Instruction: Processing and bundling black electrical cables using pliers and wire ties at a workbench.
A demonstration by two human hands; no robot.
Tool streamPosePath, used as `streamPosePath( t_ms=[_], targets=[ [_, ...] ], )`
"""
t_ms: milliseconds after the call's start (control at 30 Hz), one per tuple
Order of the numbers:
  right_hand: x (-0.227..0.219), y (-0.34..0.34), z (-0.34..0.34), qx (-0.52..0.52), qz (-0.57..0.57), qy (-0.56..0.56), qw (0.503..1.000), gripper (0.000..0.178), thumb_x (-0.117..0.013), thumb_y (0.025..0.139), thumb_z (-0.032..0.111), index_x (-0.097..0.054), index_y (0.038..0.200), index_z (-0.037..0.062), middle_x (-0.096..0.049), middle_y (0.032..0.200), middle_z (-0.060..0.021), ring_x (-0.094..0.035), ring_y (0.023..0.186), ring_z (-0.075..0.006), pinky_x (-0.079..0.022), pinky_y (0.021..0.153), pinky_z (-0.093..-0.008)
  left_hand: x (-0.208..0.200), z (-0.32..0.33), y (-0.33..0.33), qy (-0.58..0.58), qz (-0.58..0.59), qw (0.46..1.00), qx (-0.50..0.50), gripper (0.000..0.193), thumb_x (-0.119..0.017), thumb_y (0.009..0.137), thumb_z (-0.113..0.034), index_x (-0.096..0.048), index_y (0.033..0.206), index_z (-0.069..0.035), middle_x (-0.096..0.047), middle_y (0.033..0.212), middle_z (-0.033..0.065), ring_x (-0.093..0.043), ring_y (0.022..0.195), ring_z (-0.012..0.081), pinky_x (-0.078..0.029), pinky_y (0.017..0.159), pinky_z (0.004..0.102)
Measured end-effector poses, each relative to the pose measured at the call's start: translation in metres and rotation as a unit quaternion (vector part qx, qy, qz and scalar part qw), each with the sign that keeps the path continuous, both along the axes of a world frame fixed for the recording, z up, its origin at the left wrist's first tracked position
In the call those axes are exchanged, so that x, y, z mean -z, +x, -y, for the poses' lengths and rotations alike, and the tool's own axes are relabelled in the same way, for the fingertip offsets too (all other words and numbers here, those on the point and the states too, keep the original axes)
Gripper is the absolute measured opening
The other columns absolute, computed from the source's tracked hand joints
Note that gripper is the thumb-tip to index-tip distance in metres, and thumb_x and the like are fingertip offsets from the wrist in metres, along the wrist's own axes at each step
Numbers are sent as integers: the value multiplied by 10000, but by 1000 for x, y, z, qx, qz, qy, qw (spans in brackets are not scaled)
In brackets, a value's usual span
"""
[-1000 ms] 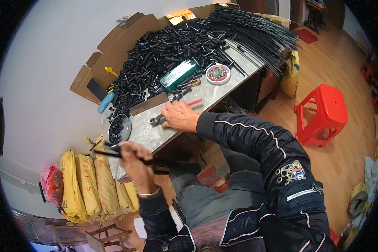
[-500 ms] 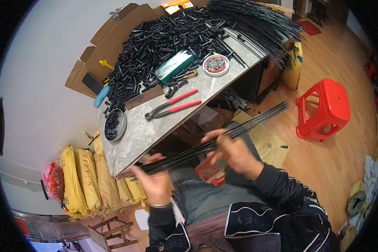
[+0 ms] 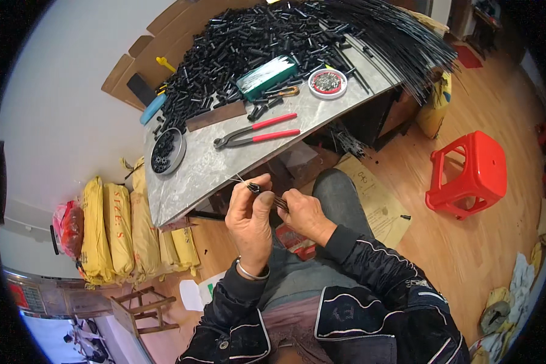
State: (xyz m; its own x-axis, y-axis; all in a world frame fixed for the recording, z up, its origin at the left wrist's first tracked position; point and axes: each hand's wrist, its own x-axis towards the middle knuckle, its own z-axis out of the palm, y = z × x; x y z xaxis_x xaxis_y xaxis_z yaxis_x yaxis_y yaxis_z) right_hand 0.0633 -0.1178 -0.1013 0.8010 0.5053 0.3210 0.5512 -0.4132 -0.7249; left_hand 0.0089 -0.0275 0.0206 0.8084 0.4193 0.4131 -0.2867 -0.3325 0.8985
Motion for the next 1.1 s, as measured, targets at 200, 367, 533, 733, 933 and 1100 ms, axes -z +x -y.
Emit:
streamPosePath(
  t_ms=[200,367,533,733,933,1100],
  targets=[
    [-22,-1,-10,-82,-84,13,993,323,-727,791,287,-575,946,47,-624,895,-171,-626,814,-361,-498,692,-431,3,-34,-10,-45,-45,997,-45,244,-517,982,-173,-652,984,30,-591,903,25,-542,852,98,-422,783,234],
    [-78,10,-16,-193,-308,211,908,199,-716,838,164,-614,825,-6,-569,743,23,-474,726,-43,-418,614,-250,0,-63,-18,-75,-106,988,88,319,-445,1003,-221,-634,903,15,-598,871,34,-539,795,104,-426,735,252],
    [-78,-17,-34,-82,-298,235,921,221,-708,836,169,-595,776,-12,-564,670,-38,-483,648,-66,-425,562,-269,40,-19,-12,-370,-13,927,-60,381,-410,1036,-322,-571,872,-18,-527,807,9,-488,762,89,-415,720,244],
    [-53,-23,-39,-8,-294,270,917,139,-682,879,132,-593,888,25,-590,813,16,-487,748,-38,-416,654,-209,75,-25,8,-491,-36,869,-45,435,-398,1027,-409,-560,921,-19,-487,804,11,-466,743,100,-418,706,234],
    [-24,15,-11,-39,-489,519,700,420,-428,1007,418,-579,1012,27,-594,919,-65,-567,834,-164,-469,775,-311,110,-53,-6,-414,-88,906,-1,322,-418,1021,-257,-577,1093,14,-601,958,79,-585,928,173,-461,823,296],
    [-9,23,15,-125,-412,257,865,287,-554,958,254,-642,1056,-1,-622,1032,-80,-583,980,-168,-472,863,-315,130,-34,-59,-28,-188,976,103,293,-606,851,-19,-608,1144,-12,-625,1154,120,-588,1104,244,-445,947,320]
  ],
)
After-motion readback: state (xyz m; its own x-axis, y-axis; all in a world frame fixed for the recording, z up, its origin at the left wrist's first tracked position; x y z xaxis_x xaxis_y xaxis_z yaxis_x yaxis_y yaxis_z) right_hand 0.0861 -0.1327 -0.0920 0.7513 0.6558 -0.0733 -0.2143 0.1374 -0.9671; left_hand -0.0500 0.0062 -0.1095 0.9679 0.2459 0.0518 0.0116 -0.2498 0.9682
